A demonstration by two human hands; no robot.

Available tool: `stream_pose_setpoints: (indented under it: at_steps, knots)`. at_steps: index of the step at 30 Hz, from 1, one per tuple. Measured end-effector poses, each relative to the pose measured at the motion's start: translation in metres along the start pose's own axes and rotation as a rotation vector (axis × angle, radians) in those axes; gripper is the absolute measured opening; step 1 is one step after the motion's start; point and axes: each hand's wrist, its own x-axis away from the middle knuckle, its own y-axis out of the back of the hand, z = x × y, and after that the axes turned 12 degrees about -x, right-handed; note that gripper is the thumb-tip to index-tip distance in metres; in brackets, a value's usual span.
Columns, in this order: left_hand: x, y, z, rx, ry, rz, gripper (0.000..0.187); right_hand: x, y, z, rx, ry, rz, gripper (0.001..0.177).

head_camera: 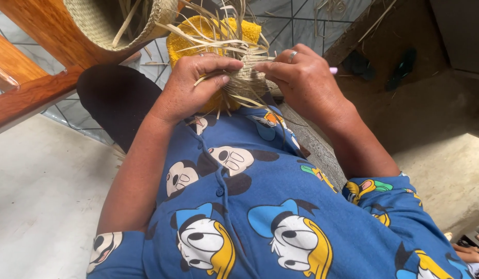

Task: Hand-weaving dried straw or palm fibers to construct a small basket, carefully interlacing the strands to build the walls of the object.

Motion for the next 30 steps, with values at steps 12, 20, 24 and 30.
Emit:
stream_pose_setpoints:
  at_steps: [12, 20, 24, 30]
  knots:
    - [0.002, -0.02, 0.009, -0.139, -0.029, -0.199, 0.009, -0.011, 0.011, 0.017, -0.693, -0.341, -0.018, 0.015]
    - [0.002, -0.023, 0.004, -0.206, 0.041, -0.233, 0.013, -0.01, 0.004, 0.021, -0.351, -0.239, 0.003, 0.014]
    - [0.004, -0.026, 0.003, -0.22, 0.087, -0.275, 0.015, -0.013, -0.004, 0.027, -0.182, -0.176, -0.023, 0.012]
    - [0.005, -0.027, -0.003, -0.168, 0.084, -0.285, 0.017, -0.008, -0.012, 0.022, -0.267, -0.103, -0.128, 0.008]
